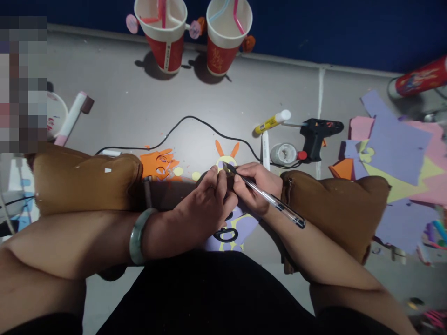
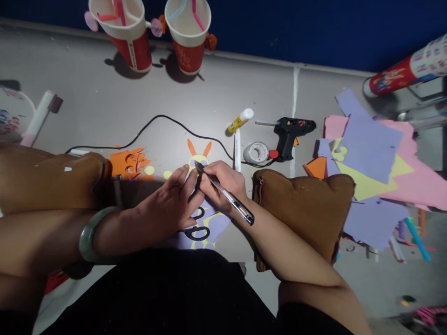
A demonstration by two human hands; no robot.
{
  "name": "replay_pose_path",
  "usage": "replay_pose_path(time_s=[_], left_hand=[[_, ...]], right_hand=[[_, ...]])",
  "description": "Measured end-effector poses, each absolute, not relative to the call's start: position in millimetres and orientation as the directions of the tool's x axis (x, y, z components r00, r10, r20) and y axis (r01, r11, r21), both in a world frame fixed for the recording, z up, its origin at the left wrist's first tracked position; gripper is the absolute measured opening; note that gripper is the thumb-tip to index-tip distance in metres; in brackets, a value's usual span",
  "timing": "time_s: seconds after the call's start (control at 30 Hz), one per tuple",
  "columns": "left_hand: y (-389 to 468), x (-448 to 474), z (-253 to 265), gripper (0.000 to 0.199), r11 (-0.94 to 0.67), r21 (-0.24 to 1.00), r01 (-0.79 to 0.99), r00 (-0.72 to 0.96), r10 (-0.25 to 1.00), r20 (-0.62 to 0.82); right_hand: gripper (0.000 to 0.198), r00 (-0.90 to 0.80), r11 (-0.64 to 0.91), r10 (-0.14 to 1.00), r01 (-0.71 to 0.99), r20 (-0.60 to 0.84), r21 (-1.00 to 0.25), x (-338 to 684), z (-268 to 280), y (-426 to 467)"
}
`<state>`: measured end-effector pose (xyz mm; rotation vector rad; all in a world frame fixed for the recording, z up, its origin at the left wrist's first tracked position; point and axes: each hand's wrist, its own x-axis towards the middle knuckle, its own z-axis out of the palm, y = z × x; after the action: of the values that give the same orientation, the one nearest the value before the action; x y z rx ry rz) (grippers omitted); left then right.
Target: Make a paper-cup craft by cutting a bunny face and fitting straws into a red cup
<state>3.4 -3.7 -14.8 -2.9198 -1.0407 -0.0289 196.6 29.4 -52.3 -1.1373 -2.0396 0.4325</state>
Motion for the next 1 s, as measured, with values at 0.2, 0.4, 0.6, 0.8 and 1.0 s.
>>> replay_pose_path(time_s=[0.2, 0.4, 0.6, 0.8, 1.0], left_hand=[[-2.8, 3.3, -13.2, 0.06, -0.778, -0.034, 0.628, 0.778, 0.628, 0.008], [-1.6, 3.0, -12.2, 0.054, -0.777, -0.032, 0.628, 0.778, 0.628, 0.02], [-1.2, 2.8, -11.6, 0.059, -0.775, 0.018, 0.632, 0.775, 0.632, -0.004], [-1.8, 4.2, -12.5, 0.056, -0.77, 0.011, 0.638, 0.77, 0.638, -0.014], [-1.3, 4.1, -12.1, 0.058, -0.776, 0.004, 0.631, 0.776, 0.631, 0.004]], right_hand=[[0.015, -0.311, 0.538, 0.838, 0.605, 0.448, -0.587, 196.0, -53.2, 30.0], [0.014, -0.322, 0.539, 0.841, 0.58, 0.436, -0.611, 197.3, -53.5, 30.0], [0.019, -0.302, 0.525, 0.849, 0.584, 0.434, -0.619, 198.3, -52.8, 29.3], [0.018, -0.315, 0.535, 0.842, 0.587, 0.437, -0.608, 198.4, -54.2, 29.6], [0.015, -0.315, 0.548, 0.833, 0.583, 0.455, -0.6, 198.9, -54.3, 29.7]])
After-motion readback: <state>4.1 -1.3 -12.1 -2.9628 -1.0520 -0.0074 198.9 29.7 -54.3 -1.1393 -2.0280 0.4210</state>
